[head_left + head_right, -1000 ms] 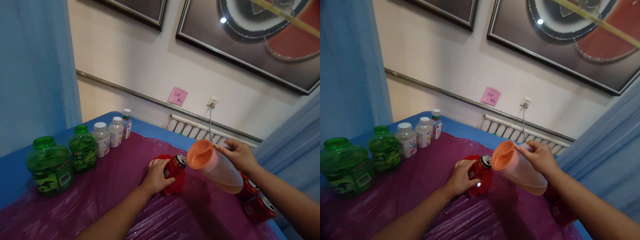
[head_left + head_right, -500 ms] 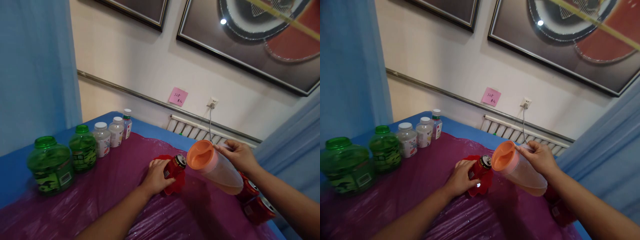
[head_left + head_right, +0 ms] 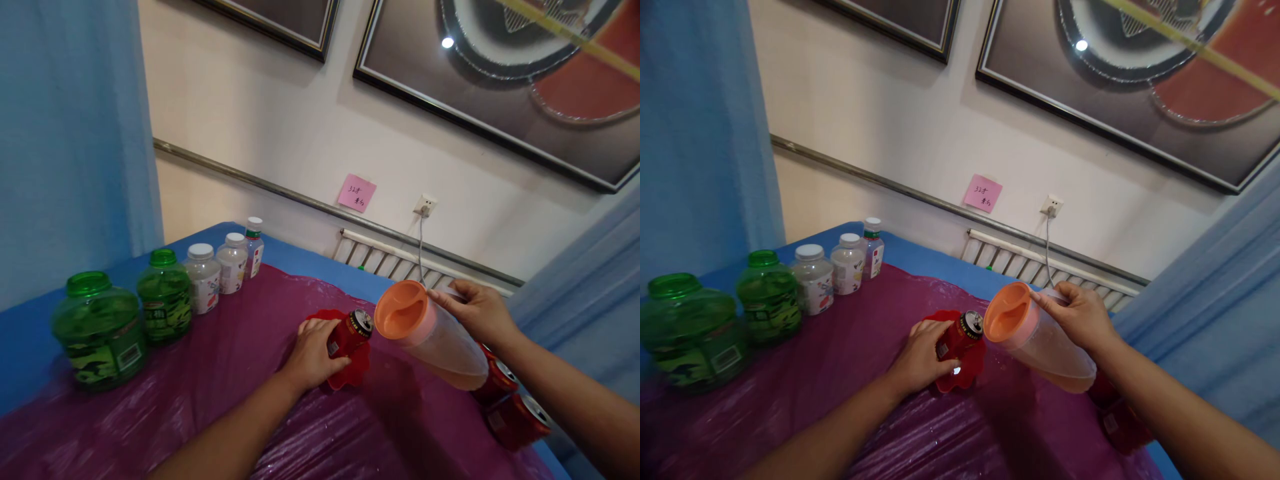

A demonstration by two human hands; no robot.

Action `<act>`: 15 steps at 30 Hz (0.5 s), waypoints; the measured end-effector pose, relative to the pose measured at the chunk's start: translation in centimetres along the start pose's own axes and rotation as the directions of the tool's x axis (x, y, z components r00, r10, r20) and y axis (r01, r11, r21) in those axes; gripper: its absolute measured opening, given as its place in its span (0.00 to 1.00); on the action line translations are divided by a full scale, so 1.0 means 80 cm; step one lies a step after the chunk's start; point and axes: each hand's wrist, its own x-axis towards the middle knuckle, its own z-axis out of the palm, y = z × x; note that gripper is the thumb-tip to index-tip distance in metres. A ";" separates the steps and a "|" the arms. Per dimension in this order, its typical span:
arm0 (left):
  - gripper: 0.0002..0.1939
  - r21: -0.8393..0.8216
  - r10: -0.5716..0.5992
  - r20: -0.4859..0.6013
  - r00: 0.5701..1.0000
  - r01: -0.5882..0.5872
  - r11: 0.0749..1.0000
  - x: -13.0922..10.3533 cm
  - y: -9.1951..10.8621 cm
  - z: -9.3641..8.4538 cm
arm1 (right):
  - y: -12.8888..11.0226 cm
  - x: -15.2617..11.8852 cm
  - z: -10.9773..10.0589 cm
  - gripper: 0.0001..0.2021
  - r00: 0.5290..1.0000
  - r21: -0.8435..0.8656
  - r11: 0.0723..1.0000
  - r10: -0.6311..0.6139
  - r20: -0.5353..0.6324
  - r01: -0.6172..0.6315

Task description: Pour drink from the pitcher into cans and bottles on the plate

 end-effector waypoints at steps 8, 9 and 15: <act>0.32 -0.005 0.011 -0.004 1.000 -0.011 1.000 -0.001 0.001 0.000 | -0.002 0.000 0.000 0.29 1.000 -0.017 1.000 -0.010 0.011 0.010; 0.32 -0.005 0.010 -0.002 1.000 -0.010 1.000 -0.001 0.001 0.000 | -0.003 0.000 0.000 0.29 1.000 -0.019 1.000 -0.008 0.014 0.008; 0.32 -0.013 0.006 -0.001 1.000 -0.006 1.000 -0.001 0.003 -0.002 | -0.006 0.000 0.001 0.29 0.999 -0.018 1.000 0.002 0.032 -0.002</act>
